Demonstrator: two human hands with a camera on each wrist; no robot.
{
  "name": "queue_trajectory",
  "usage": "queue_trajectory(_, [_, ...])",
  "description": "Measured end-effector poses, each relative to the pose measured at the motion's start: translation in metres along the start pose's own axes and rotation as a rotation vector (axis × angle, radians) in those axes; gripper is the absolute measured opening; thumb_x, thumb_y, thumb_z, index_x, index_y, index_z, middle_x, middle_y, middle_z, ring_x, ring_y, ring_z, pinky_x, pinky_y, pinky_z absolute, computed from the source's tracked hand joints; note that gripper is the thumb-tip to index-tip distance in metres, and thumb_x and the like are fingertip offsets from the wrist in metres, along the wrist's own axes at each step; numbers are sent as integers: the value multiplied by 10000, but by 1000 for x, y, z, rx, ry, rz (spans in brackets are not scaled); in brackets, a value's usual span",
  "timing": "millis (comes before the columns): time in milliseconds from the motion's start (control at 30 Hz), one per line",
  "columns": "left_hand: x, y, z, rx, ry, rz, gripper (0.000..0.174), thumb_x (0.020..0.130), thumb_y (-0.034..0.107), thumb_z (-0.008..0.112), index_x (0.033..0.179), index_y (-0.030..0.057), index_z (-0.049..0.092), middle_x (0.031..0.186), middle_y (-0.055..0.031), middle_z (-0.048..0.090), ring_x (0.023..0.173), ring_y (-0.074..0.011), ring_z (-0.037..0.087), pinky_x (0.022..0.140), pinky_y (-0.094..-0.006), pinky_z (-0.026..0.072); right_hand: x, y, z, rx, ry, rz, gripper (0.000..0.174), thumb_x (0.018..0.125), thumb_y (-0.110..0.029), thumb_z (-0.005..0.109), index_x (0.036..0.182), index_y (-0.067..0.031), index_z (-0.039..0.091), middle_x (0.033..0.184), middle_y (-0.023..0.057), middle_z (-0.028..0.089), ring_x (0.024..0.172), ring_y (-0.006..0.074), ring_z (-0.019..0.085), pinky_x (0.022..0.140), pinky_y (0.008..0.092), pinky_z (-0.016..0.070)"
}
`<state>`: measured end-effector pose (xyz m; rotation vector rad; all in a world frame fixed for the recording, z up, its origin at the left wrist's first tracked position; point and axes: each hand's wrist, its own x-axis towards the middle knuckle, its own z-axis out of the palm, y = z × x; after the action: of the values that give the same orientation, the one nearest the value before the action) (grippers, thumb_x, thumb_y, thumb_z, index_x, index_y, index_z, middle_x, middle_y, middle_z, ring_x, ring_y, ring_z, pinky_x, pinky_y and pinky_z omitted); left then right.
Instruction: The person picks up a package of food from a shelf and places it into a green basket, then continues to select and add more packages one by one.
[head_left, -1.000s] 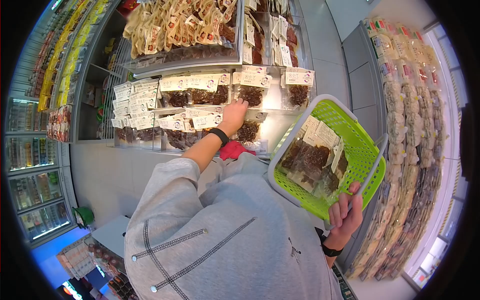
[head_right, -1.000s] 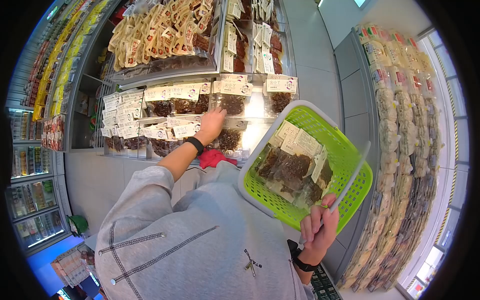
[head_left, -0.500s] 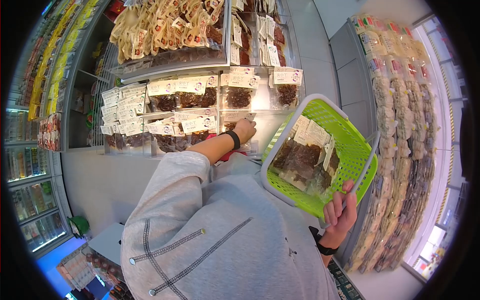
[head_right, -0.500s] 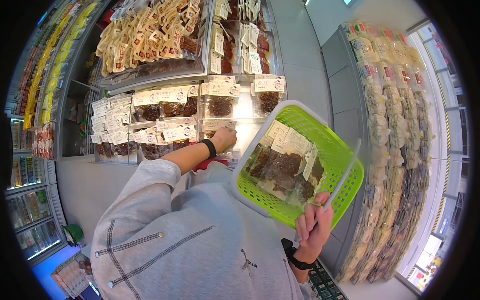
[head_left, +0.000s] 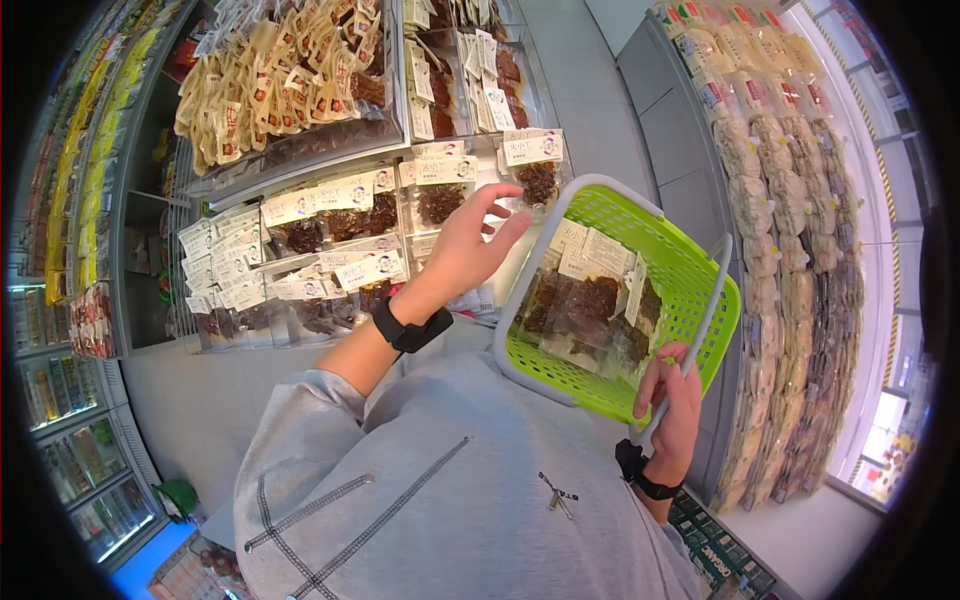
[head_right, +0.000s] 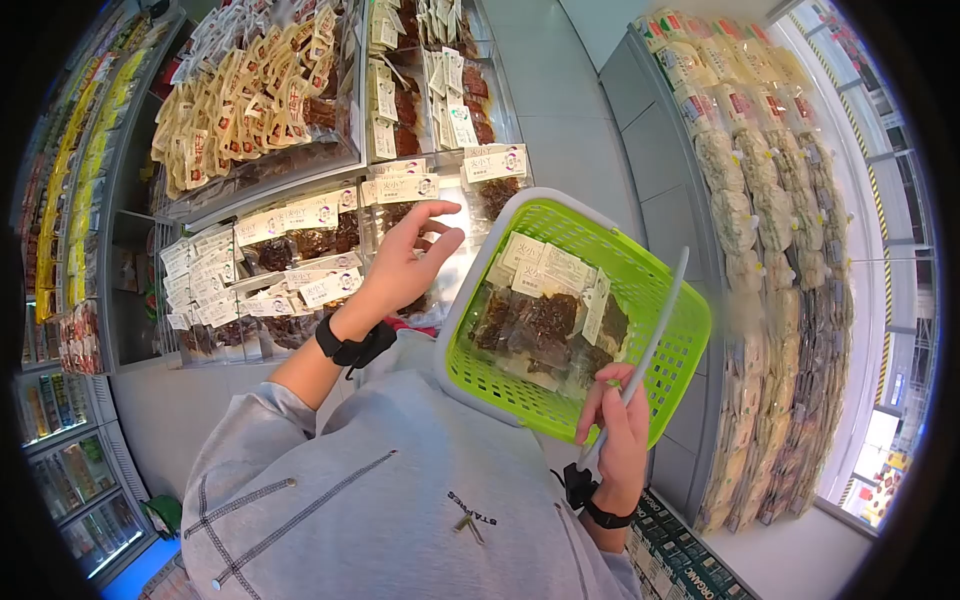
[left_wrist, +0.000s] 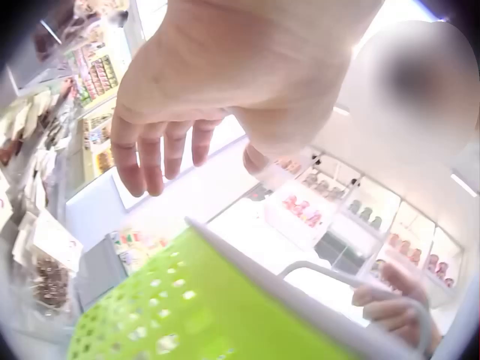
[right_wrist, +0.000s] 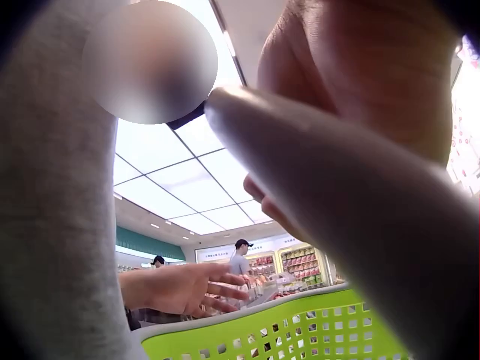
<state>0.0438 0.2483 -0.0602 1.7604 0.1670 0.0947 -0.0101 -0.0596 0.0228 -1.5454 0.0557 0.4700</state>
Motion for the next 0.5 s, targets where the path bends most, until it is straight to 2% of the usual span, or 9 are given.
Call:
queue_trajectory(67, [-18, 32, 8, 299, 7, 350, 593, 839, 212, 641, 1367, 84, 403, 1008, -173, 637, 836, -301, 637, 731, -404, 505, 1, -6, -6, -7, -45, 22, 332, 1005, -333, 405, 1134, -35, 472, 678, 47, 550, 558, 93, 509, 559, 210, 406])
queue_trajectory(133, [-33, 34, 16, 450, -84, 414, 676, 841, 174, 608, 1435, 97, 295, 960, -196, 632, 806, -316, 633, 699, -411, 503, 1, -14, -16, -68, -70, 52, 377, 995, -358, 429, 1165, -26, 486, 751, 53, 580, 647, 97, 546, 620, 220, 427])
queue_trajectory(200, [-43, 22, 16, 455, -284, 190, 755, 842, 136, 565, 1489, 111, 175, 886, -213, 631, 762, -339, 629, 662, -431, 498, 3, -24, -34, -176, -77, 91, 423, 970, -381, 493, 1186, -18, 496, 812, 53, 593, 707, 102, 563, 650, 232, 440])
queue_trajectory(300, [-44, 33, 12, 497, -442, -43, 776, 836, 95, 507, 1503, 116, 111, 760, -217, 611, 685, -376, 614, 616, -463, 482, -5, -29, -56, -263, -47, 32, 493, 888, -392, 640, 1180, -15, 514, 848, 46, 612, 731, 91, 570, 670, 219, 440])
queue_trajectory(333, [-46, 31, 13, 495, -426, -38, 779, 825, 87, 507, 1499, 100, 116, 719, -203, 603, 659, -376, 608, 603, -465, 482, -7, -30, -47, -215, -13, 12, 540, 798, -314, 751, 1177, -14, 512, 853, 37, 621, 738, 73, 565, 649, 209, 434])
queue_trajectory(400, [-48, 27, 16, 499, -393, -12, 786, 805, 70, 508, 1491, 68, 125, 638, -174, 586, 608, -376, 597, 576, -470, 482, -11, -40, -19, -432, 12, 53, 513, 773, -229, 749, 1175, -13, 514, 835, 29, 619, 742, 70, 566, 650, 212, 438])
queue_trajectory(433, [-49, 26, 17, 480, -386, -17, 789, 806, 75, 512, 1494, 85, 125, 635, -172, 585, 609, -375, 597, 575, -468, 481, -13, -45, -9, -538, 27, 73, 505, 761, -186, 747, 1174, -13, 515, 826, 25, 617, 744, 69, 566, 651, 213, 440])
queue_trajectory(467, [-49, 25, 16, 461, -381, -20, 792, 807, 80, 515, 1497, 102, 126, 632, -170, 584, 611, -373, 598, 575, -466, 480, -12, -47, -4, -557, 62, 138, 499, 728, -102, 724, 1172, -10, 515, 802, 23, 613, 736, 77, 568, 662, 227, 445])
queue_trajectory(500, [-49, 23, 15, 443, -375, -26, 796, 808, 85, 519, 1500, 120, 127, 630, -167, 582, 612, -372, 598, 574, -464, 479, -15, -48, -12, -523, 99, 107, 498, 724, -96, 721, 1170, -7, 517, 805, 26, 614, 741, 78, 567, 663, 230, 446])
